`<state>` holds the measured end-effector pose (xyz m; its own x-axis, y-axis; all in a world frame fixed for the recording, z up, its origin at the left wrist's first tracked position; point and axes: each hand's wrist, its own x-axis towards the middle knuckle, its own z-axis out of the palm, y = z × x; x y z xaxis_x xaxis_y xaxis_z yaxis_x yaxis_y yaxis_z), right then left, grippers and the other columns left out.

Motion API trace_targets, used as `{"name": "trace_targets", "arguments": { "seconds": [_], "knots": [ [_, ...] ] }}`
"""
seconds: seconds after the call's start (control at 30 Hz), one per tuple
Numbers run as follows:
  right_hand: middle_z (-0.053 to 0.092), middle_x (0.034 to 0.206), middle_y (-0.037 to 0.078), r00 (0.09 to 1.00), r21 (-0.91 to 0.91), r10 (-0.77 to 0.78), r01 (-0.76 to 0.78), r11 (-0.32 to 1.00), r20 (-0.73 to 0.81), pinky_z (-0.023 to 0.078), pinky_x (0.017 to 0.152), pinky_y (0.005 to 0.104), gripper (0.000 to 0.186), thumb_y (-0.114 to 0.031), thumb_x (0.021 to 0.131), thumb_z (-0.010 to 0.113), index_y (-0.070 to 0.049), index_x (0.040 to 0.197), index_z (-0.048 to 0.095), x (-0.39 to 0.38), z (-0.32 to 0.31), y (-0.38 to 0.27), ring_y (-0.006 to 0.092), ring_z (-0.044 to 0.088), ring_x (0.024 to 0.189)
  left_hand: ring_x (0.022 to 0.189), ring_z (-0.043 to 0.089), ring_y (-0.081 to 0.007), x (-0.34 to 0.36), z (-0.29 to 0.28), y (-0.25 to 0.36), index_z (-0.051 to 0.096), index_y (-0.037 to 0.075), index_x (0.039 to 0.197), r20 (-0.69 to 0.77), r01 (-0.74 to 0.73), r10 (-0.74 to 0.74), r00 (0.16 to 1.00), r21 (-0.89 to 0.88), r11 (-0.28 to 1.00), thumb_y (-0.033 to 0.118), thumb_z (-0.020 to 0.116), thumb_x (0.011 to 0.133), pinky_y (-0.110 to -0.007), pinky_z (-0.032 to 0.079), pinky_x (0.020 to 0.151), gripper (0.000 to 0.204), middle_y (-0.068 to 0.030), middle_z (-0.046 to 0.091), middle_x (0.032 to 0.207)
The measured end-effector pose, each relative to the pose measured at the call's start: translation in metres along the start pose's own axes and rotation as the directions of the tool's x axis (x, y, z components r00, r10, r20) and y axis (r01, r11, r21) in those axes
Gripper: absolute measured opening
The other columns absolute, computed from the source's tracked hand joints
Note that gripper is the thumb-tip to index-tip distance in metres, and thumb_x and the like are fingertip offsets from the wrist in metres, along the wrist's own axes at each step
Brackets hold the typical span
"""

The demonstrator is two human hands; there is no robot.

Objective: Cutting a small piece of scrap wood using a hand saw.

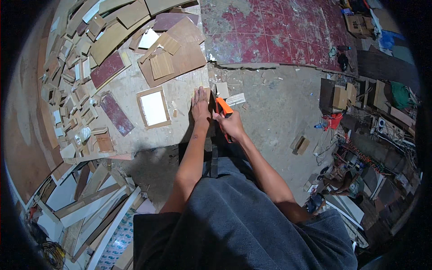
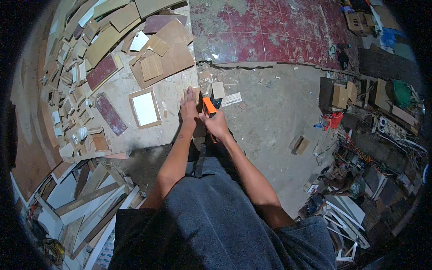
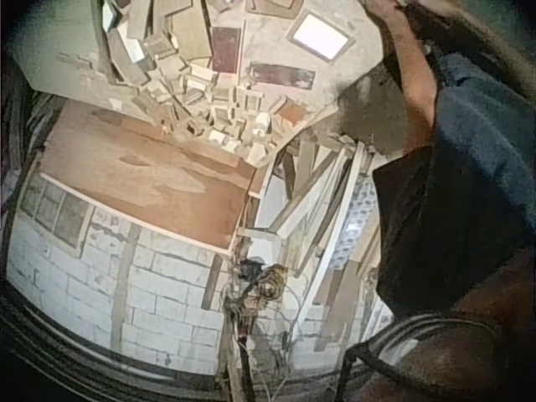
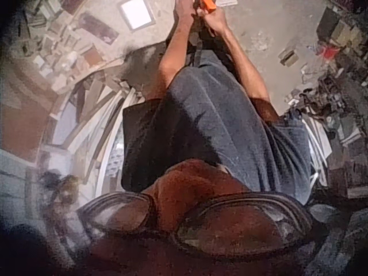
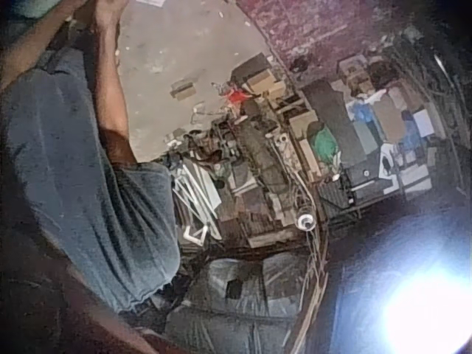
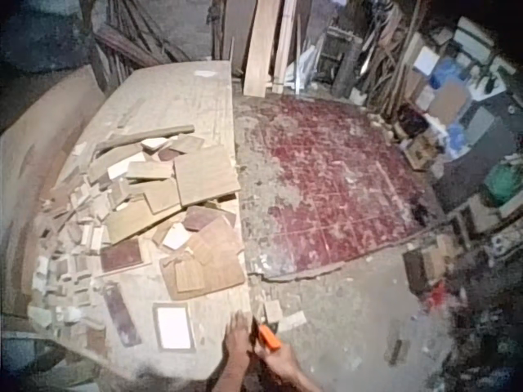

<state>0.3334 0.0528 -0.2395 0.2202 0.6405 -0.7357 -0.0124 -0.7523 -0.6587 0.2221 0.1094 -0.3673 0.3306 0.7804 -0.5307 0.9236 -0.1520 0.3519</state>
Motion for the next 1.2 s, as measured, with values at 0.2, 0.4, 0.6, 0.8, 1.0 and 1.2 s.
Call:
{"name": "trace_targets", "arguments": {
  "seconds": [0.2, 0.4, 0.6, 0.8, 1.0, 1.2],
  "knots": [
    [0.049, 0.062, -0.002, 0.996, 0.09, -0.083, 0.085, 0.992, -0.02, 0.036, 0.049, 0.0281, 0.026, -0.012, 0.091, 0.07, -0.005, 0.076, 0.05, -0.015, 0.004, 0.013, 0.0077, 0.042, 0.054, 0.152, 0.015, -0.0234, 0.0, -0.001, 0.002, 0.023, 0.009, 0.156, -0.017, 0.018, -0.017, 1.0, 0.06, 0.998, 0.005, 0.064, 0.087, -0.04, 0.019, 0.123, 0.081, -0.0026, 0.011, 0.167],
    [0.048, 0.062, -0.002, 0.998, 0.067, -0.065, 0.064, 0.996, 0.001, 0.036, 0.049, 0.0284, 0.028, -0.014, 0.091, 0.07, -0.005, 0.076, 0.049, -0.034, 0.0, -0.003, 0.0077, 0.041, 0.054, 0.153, 0.014, -0.0233, -0.004, 0.003, -0.003, 0.023, 0.009, 0.157, -0.016, 0.015, -0.013, 1.0, 0.118, 0.993, 0.001, 0.067, 0.082, -0.04, 0.019, 0.123, 0.086, -0.0025, 0.011, 0.167],
    [0.051, 0.067, -0.002, 0.999, 0.037, 0.012, -0.011, 0.999, -0.038, 0.041, 0.057, 0.0303, 0.029, -0.017, 0.088, 0.073, -0.002, 0.075, 0.052, -0.054, -0.012, 0.002, 0.0093, 0.044, 0.061, 0.151, 0.018, -0.0241, -0.008, -0.011, 0.008, 0.027, 0.008, 0.155, -0.023, -0.007, 0.007, 1.0, 0.018, 1.0, -0.004, 0.069, 0.079, -0.04, 0.022, 0.122, 0.087, -0.0038, 0.016, 0.165],
    [0.052, 0.066, -0.001, 1.0, -0.019, 0.024, -0.025, 1.0, -0.005, 0.041, 0.057, 0.0304, 0.025, -0.015, 0.088, 0.072, -0.002, 0.076, 0.054, -0.035, -0.009, -0.012, 0.0097, 0.046, 0.061, 0.152, 0.018, -0.0245, -0.003, 0.002, -0.002, 0.026, 0.008, 0.155, -0.074, -0.017, 0.024, 0.997, 0.094, 0.995, -0.003, 0.069, 0.079, -0.039, 0.021, 0.122, 0.088, -0.005, 0.016, 0.165],
    [0.051, 0.065, -0.001, 1.0, 0.036, 0.0, 0.0, 0.999, 0.005, 0.041, 0.056, 0.0311, 0.023, -0.013, 0.087, 0.071, -0.002, 0.077, 0.054, -0.01, -0.005, 0.001, 0.0097, 0.045, 0.06, 0.152, 0.017, -0.0244, 0.001, 0.009, 0.003, 0.024, 0.008, 0.156, -0.036, -0.02, 0.023, 0.999, 0.091, 0.996, 0.0, 0.074, 0.075, -0.039, 0.019, 0.123, 0.096, -0.0043, 0.014, 0.166],
    [0.047, 0.056, -0.001, 0.995, 0.036, -0.091, 0.092, 0.995, -0.03, 0.033, 0.041, 0.0277, 0.027, -0.012, 0.092, 0.069, -0.007, 0.074, 0.049, -0.016, -0.006, 0.003, 0.0076, 0.042, 0.045, 0.152, 0.017, -0.0248, -0.001, 0.005, -0.002, 0.023, 0.008, 0.156, -0.046, -0.009, 0.013, 0.999, 0.083, 0.997, 0.004, 0.078, 0.073, -0.039, 0.019, 0.123, 0.1, -0.0052, 0.013, 0.166]
  ]
}}
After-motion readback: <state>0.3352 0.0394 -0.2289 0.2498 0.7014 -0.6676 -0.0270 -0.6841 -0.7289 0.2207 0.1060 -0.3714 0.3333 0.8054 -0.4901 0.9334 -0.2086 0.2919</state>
